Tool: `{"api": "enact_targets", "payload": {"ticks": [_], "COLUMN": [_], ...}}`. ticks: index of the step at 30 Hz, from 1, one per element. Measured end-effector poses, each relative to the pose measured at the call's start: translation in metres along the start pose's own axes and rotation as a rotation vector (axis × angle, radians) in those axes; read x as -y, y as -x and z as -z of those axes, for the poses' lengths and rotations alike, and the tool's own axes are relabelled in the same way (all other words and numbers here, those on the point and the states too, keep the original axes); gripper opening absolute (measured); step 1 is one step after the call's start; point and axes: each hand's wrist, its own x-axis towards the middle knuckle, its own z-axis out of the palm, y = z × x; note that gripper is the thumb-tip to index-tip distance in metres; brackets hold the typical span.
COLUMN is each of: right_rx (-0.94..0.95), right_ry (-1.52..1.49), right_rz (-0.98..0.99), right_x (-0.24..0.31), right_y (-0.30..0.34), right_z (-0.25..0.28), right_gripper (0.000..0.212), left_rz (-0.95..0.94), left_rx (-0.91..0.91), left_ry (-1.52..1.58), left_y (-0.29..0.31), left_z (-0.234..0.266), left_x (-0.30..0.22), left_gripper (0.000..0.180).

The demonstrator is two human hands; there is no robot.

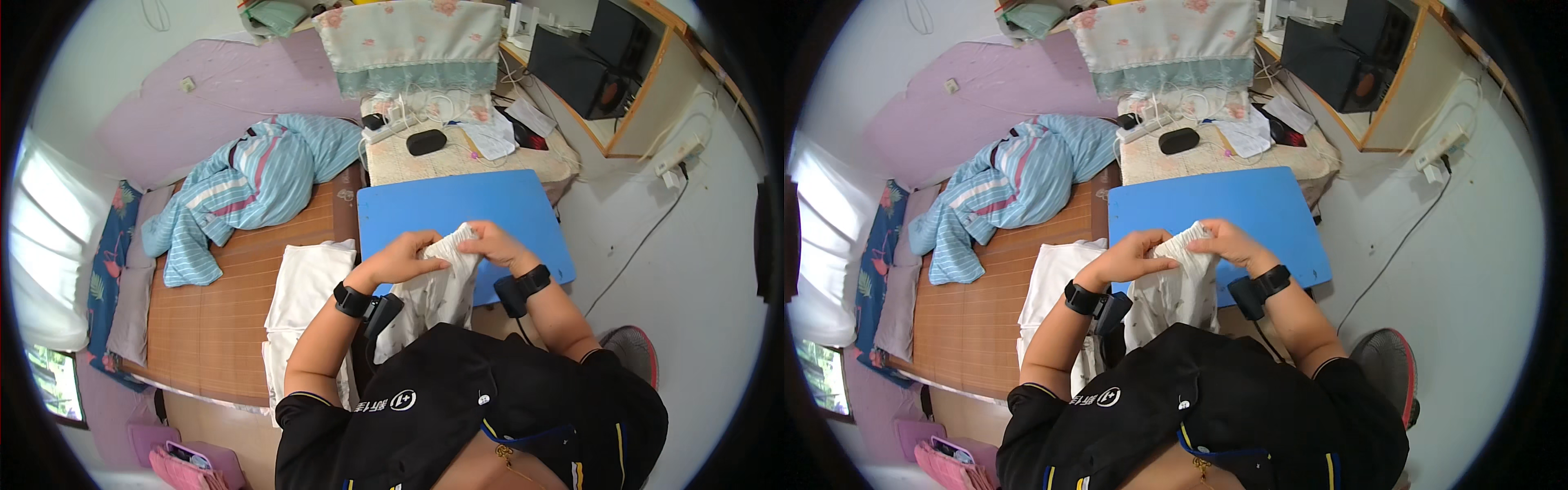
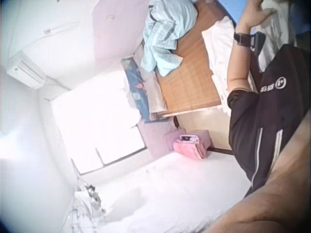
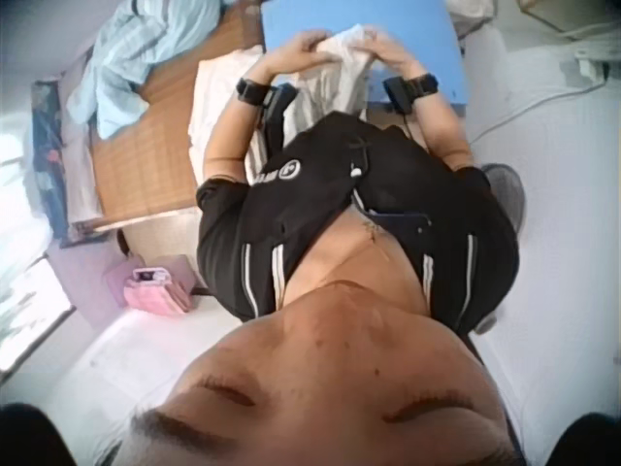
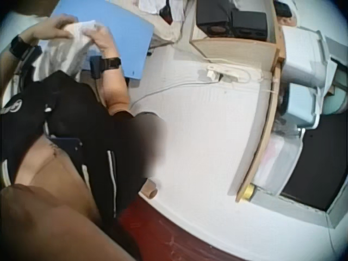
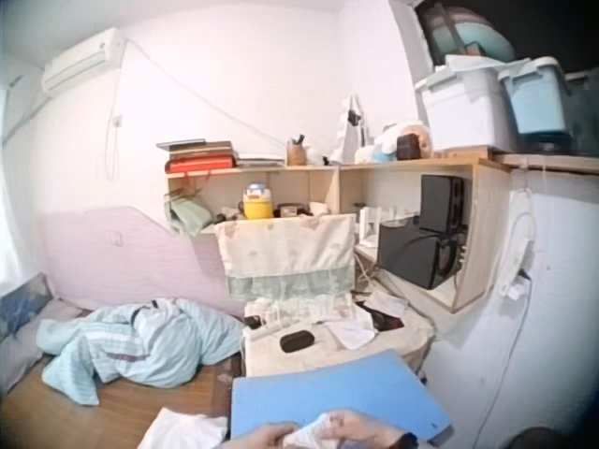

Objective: The person folds various pieces of clothing, including white shirts, patterned shorts, and a blue shirt, on a blue board. They then fold a light blue striped duvet on the bed.

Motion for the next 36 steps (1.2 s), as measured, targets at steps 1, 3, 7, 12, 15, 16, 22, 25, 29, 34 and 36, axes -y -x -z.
{"api": "enact_targets", "payload": {"ticks": [1, 3, 7, 12, 15, 16, 22, 25, 29, 34, 36], "right_rx": [-0.034, -0.108, -0.197, -0.329, -0.333, -0.326, -0.203, -0.158, -0.207, -0.474, -0.541], "right_ry": [0.048, 0.105, 0.198, 0.259, 0.402, 0.439, 0.287, 0.265, 0.370, 0.531, 0.611], "right_rz": [0.073, 0.106, 0.274, 0.410, 0.289, 0.255, 0.212, 0.154, 0.114, 0.352, 0.399], "right_x": [0.011, 0.032, 0.062, 0.062, 0.054, 0.052, 0.032, 0.021, 0.011, 0.011, 0.012], "right_y": [0.001, 0.003, 0.010, 0.011, 0.009, 0.011, 0.027, 0.032, 0.029, 0.023, 0.018], "right_z": [0.007, 0.017, 0.036, 0.054, 0.060, 0.061, 0.057, 0.056, 0.050, 0.039, 0.036], "right_gripper": [0.036, 0.029, 0.016, 0.017, 0.016, 0.017, 0.025, 0.033, 0.029, 0.022, 0.021], "left_rz": [-0.051, 0.003, 0.200, 0.314, 0.339, 0.371, 0.309, 0.380, 0.370, 0.462, 0.621], "left_rx": [-0.060, -0.069, -0.035, -0.025, -0.024, -0.005, -0.134, -0.171, -0.226, -0.322, -0.375], "left_ry": [0.052, 0.131, 0.148, -0.130, -0.293, -0.339, -0.385, -0.448, -0.543, -0.566, -0.101], "left_y": [-0.002, -0.007, -0.015, -0.029, -0.041, -0.044, -0.051, -0.056, -0.063, -0.075, -0.081], "left_z": [-0.001, 0.001, 0.009, 0.009, 0.010, 0.011, 0.013, 0.020, 0.026, 0.031, 0.035], "left_x": [0.002, 0.006, 0.010, 0.014, 0.021, 0.024, 0.040, 0.045, 0.055, 0.058, 0.050], "left_gripper": [0.023, 0.023, 0.023, 0.031, 0.037, 0.037, 0.034, 0.036, 0.033, 0.035, 0.031]}}
